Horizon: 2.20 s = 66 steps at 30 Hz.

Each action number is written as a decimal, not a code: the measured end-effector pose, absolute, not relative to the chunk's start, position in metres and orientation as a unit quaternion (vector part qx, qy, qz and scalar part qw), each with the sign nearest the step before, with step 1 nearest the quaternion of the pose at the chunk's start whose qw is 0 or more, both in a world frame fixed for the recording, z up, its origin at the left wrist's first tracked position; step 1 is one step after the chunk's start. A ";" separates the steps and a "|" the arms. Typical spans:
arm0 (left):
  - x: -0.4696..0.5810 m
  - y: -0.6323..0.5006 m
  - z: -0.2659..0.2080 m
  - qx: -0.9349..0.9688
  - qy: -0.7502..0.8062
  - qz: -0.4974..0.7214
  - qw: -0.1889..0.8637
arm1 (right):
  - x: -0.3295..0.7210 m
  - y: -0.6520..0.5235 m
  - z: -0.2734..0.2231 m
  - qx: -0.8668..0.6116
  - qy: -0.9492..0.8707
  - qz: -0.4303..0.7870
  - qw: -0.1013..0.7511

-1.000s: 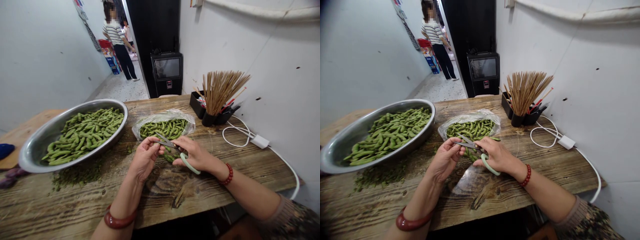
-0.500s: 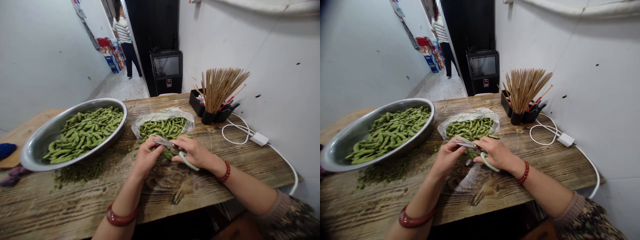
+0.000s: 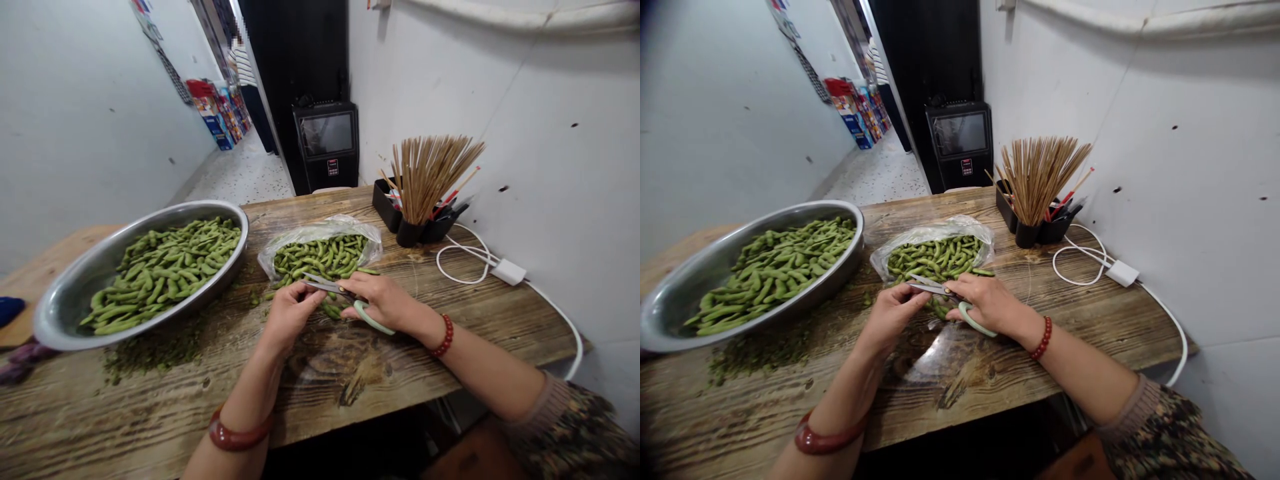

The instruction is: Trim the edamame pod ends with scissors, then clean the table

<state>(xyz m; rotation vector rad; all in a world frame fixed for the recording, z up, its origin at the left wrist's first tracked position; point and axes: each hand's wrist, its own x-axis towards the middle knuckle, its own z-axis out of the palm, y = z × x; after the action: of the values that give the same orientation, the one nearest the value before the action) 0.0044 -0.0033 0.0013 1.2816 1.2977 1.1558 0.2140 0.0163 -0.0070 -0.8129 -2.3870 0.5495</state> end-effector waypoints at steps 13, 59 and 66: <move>0.003 -0.004 0.009 0.395 0.446 0.523 0.610 | 0.214 0.026 -0.014 -0.338 -0.830 0.233 0.378; -0.008 0.002 0.011 0.398 0.434 0.573 0.569 | 0.216 0.027 -0.015 -0.344 -0.834 0.193 0.385; -0.022 0.006 0.006 0.552 0.582 0.491 0.340 | 0.216 0.026 -0.015 -0.337 -0.835 0.204 0.384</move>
<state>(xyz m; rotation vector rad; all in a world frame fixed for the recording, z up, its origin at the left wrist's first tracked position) -0.0224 0.0060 0.0062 1.4377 1.5137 1.2771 0.2159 0.0264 -0.0153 -0.8597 -2.1278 0.5203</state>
